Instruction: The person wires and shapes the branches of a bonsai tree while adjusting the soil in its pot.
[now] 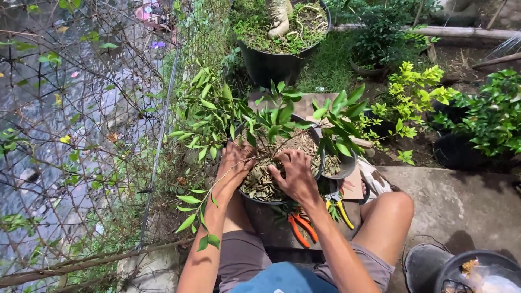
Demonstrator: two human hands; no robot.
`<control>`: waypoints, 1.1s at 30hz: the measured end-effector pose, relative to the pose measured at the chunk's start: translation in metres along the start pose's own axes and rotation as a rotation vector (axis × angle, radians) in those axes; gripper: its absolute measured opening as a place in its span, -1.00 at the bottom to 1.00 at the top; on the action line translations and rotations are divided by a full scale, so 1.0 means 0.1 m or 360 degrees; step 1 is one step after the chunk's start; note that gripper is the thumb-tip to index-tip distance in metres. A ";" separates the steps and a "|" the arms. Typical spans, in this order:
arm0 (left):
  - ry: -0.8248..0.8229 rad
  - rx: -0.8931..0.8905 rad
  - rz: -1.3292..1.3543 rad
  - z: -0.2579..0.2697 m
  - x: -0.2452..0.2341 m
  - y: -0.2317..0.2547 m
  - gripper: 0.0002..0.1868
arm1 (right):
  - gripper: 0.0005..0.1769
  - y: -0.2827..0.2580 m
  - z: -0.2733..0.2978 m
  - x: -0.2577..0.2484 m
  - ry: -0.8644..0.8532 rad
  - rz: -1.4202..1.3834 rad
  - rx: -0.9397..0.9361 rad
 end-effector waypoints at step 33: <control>0.0167 -0.0144 0.0310 -0.18 -0.80 0.26 -0.48 | -0.63 -0.11 0.01 -0.14 0.0130 -0.0040 -0.0032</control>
Point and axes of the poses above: each hand's wrist, its own z-axis away from the middle knuckle, its own x-axis out of the palm, y = z × x, the point moved 10 cm from there along -z, towards the middle knuckle, and after that the axes turned 7 degrees about y, right-handed, at the moved point
